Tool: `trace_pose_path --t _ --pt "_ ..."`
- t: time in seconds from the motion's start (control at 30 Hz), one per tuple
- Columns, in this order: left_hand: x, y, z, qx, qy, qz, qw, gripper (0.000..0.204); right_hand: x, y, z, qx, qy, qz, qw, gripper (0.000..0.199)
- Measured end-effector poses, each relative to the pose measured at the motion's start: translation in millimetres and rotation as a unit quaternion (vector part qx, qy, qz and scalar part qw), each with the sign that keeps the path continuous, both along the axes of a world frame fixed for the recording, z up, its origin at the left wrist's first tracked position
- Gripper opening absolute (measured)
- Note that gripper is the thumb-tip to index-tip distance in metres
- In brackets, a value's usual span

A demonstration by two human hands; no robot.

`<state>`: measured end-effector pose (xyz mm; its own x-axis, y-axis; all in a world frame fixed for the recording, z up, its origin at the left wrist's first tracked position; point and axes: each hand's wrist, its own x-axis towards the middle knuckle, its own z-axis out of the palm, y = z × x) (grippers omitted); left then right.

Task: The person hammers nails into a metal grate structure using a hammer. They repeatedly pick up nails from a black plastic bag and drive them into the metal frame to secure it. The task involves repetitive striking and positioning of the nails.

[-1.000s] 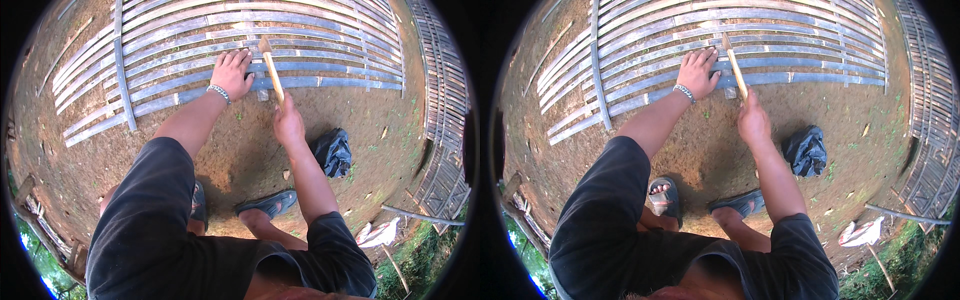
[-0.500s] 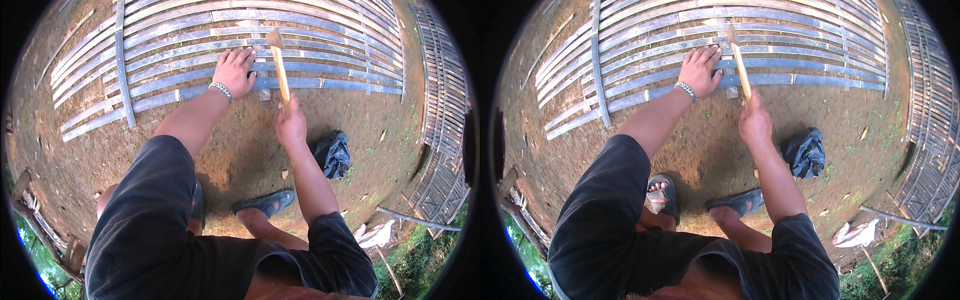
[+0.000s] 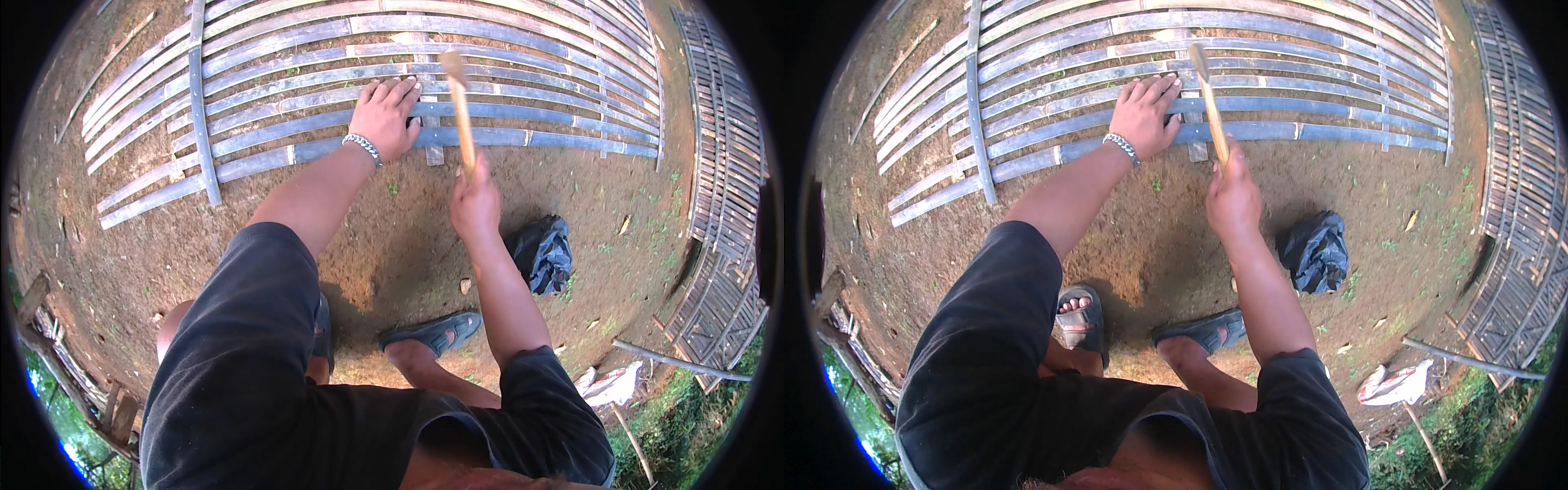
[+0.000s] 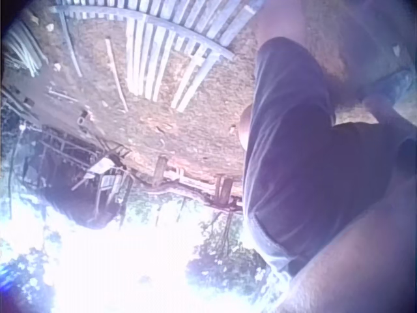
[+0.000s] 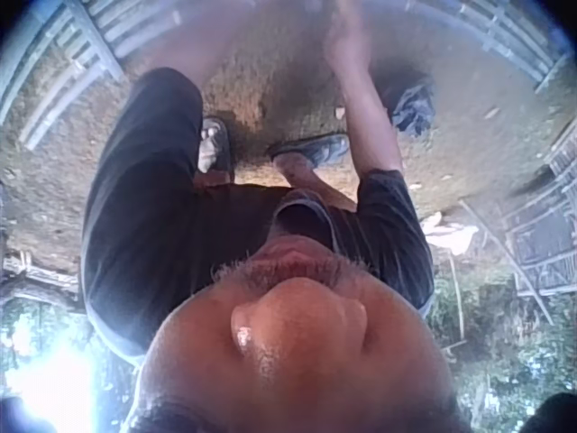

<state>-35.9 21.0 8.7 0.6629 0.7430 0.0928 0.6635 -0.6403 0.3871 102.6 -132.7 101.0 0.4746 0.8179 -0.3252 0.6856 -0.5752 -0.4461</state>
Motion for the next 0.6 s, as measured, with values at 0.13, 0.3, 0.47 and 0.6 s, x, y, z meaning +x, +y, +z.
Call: trace_pose_path --t 0.13,0.3,0.47,0.6 --pt "1 0 2 0.005 0.001 0.000 1.000 0.059 6 -3 -7 -0.019 -0.020 0.022 0.999 0.056" --pt "1 0 2 -0.005 -0.003 0.001 1.000 0.059 0 -7 -2 0.191 -0.053 0.044 0.979 0.059" --pt "1 3 1 -0.003 -0.010 0.006 1.000 0.058 8 -5 2 -0.071 -0.016 0.021 0.997 0.058" --pt "0 -1 -1 -0.003 -0.006 0.003 1.000 0.059 0 -5 5 0.126 -0.050 0.038 0.990 0.059"
